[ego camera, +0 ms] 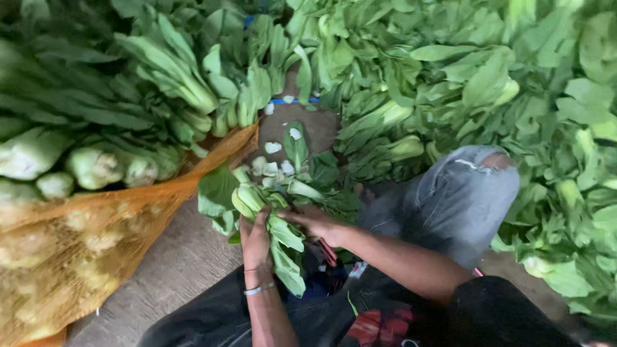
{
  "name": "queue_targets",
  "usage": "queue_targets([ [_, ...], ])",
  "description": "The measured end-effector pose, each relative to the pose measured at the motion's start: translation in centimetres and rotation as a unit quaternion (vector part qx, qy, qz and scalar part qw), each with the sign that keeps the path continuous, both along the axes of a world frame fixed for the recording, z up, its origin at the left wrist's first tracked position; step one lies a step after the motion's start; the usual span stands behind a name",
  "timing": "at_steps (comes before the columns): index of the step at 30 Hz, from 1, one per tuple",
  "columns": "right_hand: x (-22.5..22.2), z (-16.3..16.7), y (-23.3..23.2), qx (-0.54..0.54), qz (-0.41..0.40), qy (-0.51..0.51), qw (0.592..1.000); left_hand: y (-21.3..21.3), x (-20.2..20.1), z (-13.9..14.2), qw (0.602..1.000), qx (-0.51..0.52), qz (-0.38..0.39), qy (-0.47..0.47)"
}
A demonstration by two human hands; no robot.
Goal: The person sits on the floor among piles of leafy green vegetables and uses a small knife to trim the root ends off bok choy heads one at a time, placing trimmed heads aside and discarding cut root pieces on the floor.
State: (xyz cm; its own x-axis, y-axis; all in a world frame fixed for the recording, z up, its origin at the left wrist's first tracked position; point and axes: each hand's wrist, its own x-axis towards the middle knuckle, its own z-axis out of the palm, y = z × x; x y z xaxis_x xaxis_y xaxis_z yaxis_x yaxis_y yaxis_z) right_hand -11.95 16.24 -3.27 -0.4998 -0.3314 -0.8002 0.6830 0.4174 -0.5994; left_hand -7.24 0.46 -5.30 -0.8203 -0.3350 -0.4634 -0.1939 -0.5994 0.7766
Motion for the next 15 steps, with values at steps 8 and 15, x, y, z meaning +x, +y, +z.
queue_targets([
  [8,1.1,-3.7,0.9,-0.018,-0.122,-0.106,0.987,1.2,-0.8,-5.3,0.94,-0.281,-0.173,-0.084],
  [15,-0.6,-5.7,3.0,-0.067,-0.318,-0.179,0.929,1.2,-0.9,-6.1,0.904,-0.359,-0.171,-0.156],
])
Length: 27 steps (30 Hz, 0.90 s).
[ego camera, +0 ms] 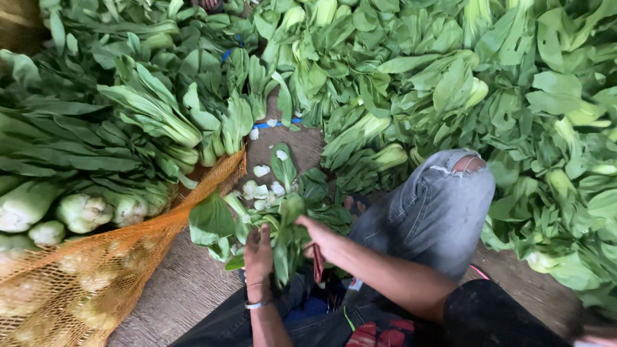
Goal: The person sits on the floor among piles of leafy green vegetables and uses a small knife to trim the root ends off bok choy heads one at a time, placing trimmed heads aside and discarding cut root pieces on the floor.
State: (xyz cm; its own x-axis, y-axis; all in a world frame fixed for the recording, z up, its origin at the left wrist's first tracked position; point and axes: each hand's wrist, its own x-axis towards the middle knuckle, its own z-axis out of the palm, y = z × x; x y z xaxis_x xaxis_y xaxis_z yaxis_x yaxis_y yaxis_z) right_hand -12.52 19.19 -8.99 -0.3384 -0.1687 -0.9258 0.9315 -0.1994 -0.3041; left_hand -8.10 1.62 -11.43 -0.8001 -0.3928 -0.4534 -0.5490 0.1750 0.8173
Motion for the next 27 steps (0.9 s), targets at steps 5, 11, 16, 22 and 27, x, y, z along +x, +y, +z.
queue_targets([
  [5,-7.4,6.9,5.9,0.002,-0.255,0.148,0.956,-0.6,-0.1,-0.1,0.989,0.081,0.053,0.112],
  [11,-15.2,16.8,16.6,0.131,-0.449,0.438,0.768,0.6,-0.5,1.0,0.988,0.088,0.0,0.13],
  [16,-13.0,12.7,12.6,0.25,-0.263,0.5,0.786,1.6,-0.9,3.4,0.989,0.07,-0.053,0.118],
  [22,-7.3,2.3,2.3,0.12,0.048,0.378,0.917,0.9,-0.3,4.5,0.975,0.074,0.036,0.205],
  [27,-8.2,-1.6,-5.4,0.138,0.235,0.505,0.819,-0.1,-0.2,5.9,0.956,0.078,0.131,0.251],
])
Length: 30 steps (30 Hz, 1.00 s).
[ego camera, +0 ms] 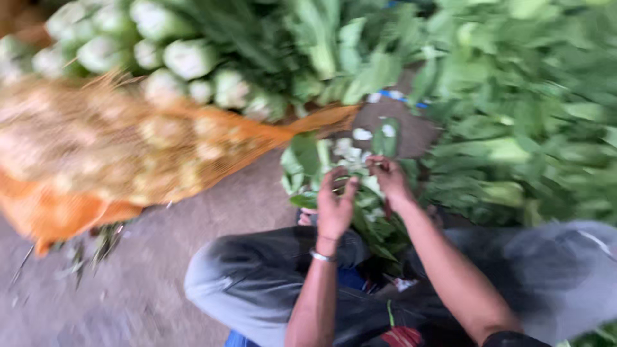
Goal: The person sits on the floor among piles of leafy green vegetables and uses a small knife to trim the root ends off bok choy heads one at a time, placing trimmed heads aside and discarding cut root pieces on the floor.
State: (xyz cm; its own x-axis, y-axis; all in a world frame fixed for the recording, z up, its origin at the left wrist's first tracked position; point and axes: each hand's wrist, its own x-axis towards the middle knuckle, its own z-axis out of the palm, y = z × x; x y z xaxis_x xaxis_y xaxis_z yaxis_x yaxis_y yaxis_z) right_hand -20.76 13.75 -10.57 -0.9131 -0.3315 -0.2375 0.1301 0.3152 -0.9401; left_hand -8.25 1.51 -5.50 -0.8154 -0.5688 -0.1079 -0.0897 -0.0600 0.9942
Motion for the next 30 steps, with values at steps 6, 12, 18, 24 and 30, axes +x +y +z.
queue_targets([
  [6,-5.2,1.2,-8.3,0.082,0.03,0.102,0.991,-0.6,0.1,1.1,0.981,0.168,0.085,0.04],
  [12,-12.1,1.7,-16.8,0.054,-0.036,0.223,0.973,-1.7,-0.4,0.8,0.961,0.237,0.099,0.106],
  [18,-17.4,1.2,-22.2,0.04,0.011,0.297,0.954,-3.0,-1.2,1.4,0.954,0.276,0.09,0.075],
  [24,-19.3,1.6,-21.2,0.037,0.039,0.184,0.981,-3.5,-2.1,2.0,0.97,0.232,0.07,0.034],
  [30,-15.8,7.2,-11.1,-0.114,0.091,-0.132,0.98,-3.6,-1.2,5.1,0.997,-0.034,0.076,0.001],
])
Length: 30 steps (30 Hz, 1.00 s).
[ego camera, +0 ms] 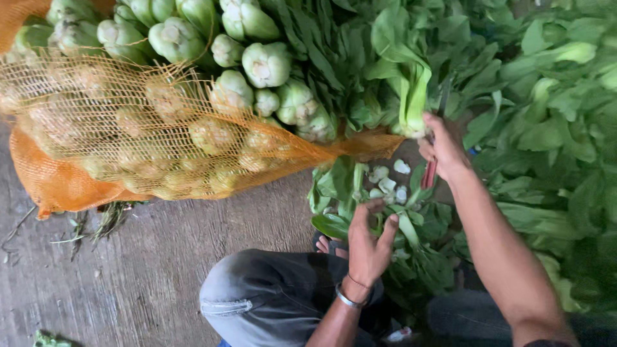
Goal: The person sits on the floor among piles of leafy green vegetables and uses a small knife to trim the root ends off bok choy heads one at a time, placing trimmed heads aside and discarding cut root pieces on the floor.
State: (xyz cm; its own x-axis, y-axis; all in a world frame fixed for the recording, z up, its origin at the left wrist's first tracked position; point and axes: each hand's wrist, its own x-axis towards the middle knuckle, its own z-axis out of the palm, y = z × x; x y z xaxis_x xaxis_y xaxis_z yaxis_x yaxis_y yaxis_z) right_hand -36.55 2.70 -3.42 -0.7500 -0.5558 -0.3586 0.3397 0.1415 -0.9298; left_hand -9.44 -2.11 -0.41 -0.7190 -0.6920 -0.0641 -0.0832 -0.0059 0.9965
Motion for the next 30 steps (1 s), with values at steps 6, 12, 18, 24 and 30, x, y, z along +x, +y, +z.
queue_targets([
  [6,7.0,7.8,11.9,0.095,0.141,-0.105,0.98,2.1,0.6,2.3,0.934,-0.356,-0.015,0.032],
  [12,13.7,10.4,17.1,0.197,0.217,-0.094,0.951,4.2,2.0,2.0,0.915,-0.343,-0.201,0.064],
  [18,18.5,13.2,17.2,0.208,0.155,0.33,0.908,4.5,3.4,1.5,0.984,-0.106,-0.141,0.006],
  [24,23.3,12.5,14.0,0.229,0.048,0.37,0.899,5.7,3.1,0.0,0.919,-0.388,-0.063,-0.013],
  [30,22.5,12.4,13.0,0.198,0.034,0.441,0.874,5.1,3.6,-1.3,0.927,-0.351,-0.101,0.08],
])
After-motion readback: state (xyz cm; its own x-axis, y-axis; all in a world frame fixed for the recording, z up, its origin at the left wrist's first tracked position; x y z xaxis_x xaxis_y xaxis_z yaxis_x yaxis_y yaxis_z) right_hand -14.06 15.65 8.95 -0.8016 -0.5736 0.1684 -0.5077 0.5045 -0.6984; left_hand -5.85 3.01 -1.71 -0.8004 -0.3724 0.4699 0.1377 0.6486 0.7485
